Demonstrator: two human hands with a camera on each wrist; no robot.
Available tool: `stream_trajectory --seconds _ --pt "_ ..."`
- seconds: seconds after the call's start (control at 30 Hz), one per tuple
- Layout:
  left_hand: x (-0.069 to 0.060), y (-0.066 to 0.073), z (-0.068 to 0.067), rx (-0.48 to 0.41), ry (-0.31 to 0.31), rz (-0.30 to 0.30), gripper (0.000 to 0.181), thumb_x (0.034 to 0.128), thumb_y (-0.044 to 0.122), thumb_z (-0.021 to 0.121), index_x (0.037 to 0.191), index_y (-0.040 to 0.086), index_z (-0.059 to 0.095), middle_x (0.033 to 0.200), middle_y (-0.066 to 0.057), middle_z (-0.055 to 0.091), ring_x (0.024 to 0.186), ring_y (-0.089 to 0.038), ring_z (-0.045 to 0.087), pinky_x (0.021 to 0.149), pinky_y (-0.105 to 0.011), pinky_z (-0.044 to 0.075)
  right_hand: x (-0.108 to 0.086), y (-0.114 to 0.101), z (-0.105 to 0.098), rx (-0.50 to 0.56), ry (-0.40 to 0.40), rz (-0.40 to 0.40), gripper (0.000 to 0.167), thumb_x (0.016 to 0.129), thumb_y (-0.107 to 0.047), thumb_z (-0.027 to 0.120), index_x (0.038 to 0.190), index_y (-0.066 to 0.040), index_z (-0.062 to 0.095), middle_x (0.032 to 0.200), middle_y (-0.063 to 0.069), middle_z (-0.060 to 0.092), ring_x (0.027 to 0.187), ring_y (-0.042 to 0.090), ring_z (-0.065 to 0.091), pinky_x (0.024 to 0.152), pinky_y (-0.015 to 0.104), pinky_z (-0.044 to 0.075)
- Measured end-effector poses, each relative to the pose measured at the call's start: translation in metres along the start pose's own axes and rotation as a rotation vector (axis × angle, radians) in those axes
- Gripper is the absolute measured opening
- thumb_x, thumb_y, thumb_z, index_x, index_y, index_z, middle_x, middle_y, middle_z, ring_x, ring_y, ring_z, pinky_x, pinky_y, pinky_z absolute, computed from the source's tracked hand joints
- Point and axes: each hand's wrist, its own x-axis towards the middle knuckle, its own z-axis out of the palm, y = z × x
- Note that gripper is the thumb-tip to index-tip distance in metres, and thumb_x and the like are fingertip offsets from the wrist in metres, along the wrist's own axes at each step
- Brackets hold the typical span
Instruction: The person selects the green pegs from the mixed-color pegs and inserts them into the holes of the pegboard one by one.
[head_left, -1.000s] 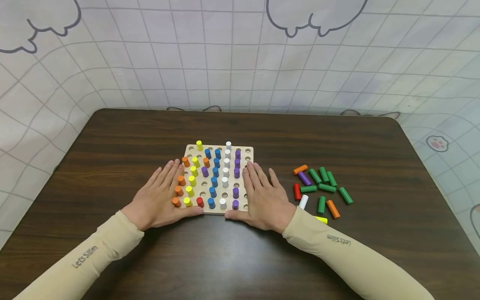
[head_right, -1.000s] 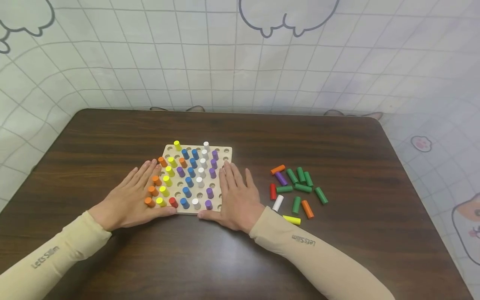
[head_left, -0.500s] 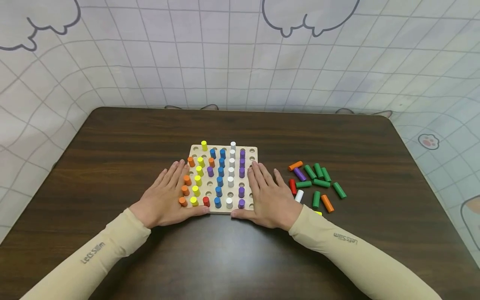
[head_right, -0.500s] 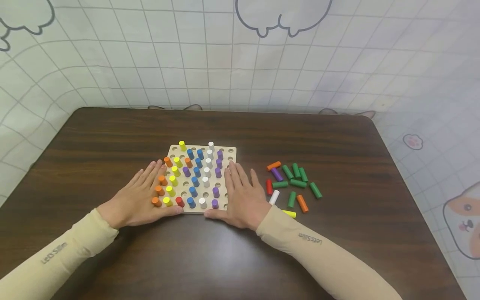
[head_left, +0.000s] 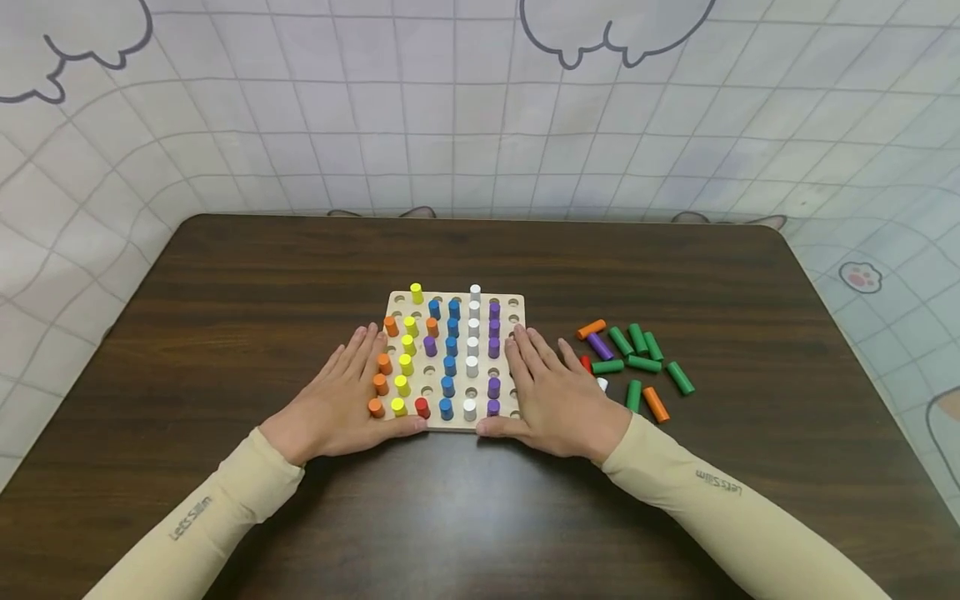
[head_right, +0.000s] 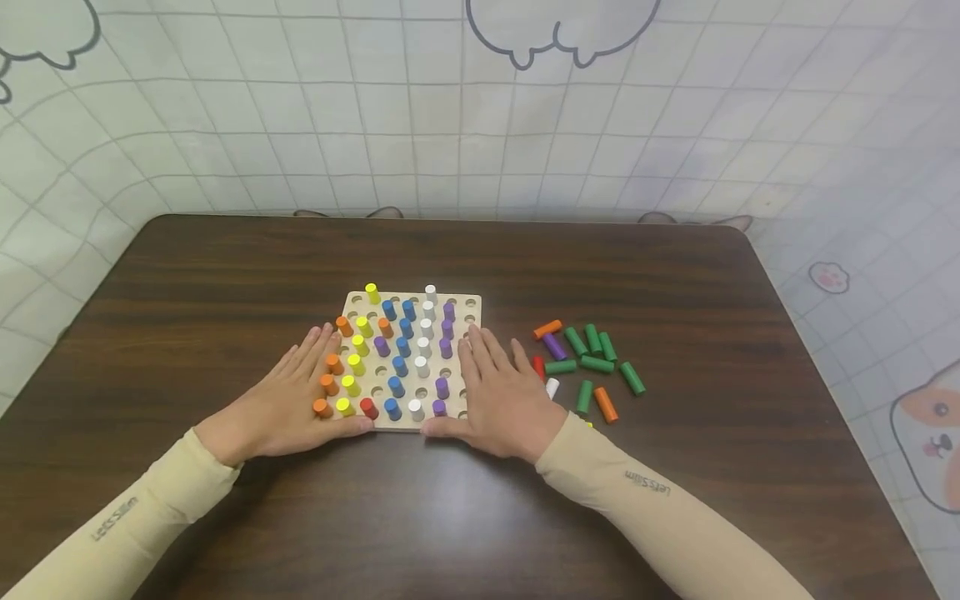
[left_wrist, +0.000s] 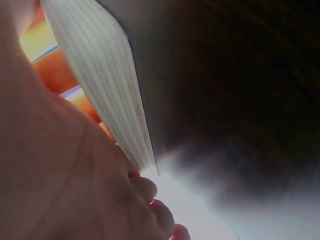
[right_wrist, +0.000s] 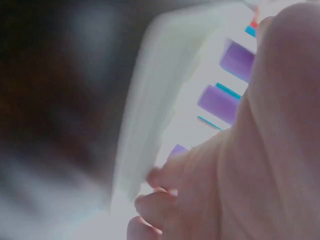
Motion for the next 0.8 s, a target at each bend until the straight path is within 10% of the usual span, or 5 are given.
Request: stream_trajectory --seconds 0.3,0.53,0.8 --pt "0.005 -0.008 0.004 -0.035 0.037 0.050 0.130 0.0804 0.084 0.060 0.166 0.002 0.006 0.176 -0.017 0.001 0.164 -0.042 0.003 0.132 -0.061 0.012 -0.026 0.039 -0.024 0.239 0.099 -0.090 0.101 0.097 -0.070 0.052 0.167 -0.010 0.010 0.177 0.009 0.006 0.164 0.030 0.016 0.129 0.069 0.004" --pt "0.012 -0.012 0.006 -0.049 0.076 0.079 0.137 0.0745 0.085 0.066 0.167 0.008 0.000 0.177 -0.014 -0.003 0.164 -0.041 -0.002 0.132 -0.062 0.011 -0.041 0.099 -0.025 0.536 0.282 -0.092 0.063 0.109 -0.037 0.050 0.165 -0.022 0.026 0.169 0.010 0.035 0.149 0.038 0.045 0.117 0.067 0.038" --pt "0.016 -0.023 0.005 -0.126 0.045 0.132 0.144 0.0700 0.081 0.075 0.166 0.006 -0.002 0.177 -0.015 -0.007 0.164 -0.041 -0.005 0.131 -0.065 0.008 -0.041 0.150 -0.022 0.706 0.477 0.075 0.040 0.111 -0.030 0.047 0.150 -0.023 0.052 0.142 0.008 0.063 0.107 -0.008 0.068 0.090 0.007 0.051"
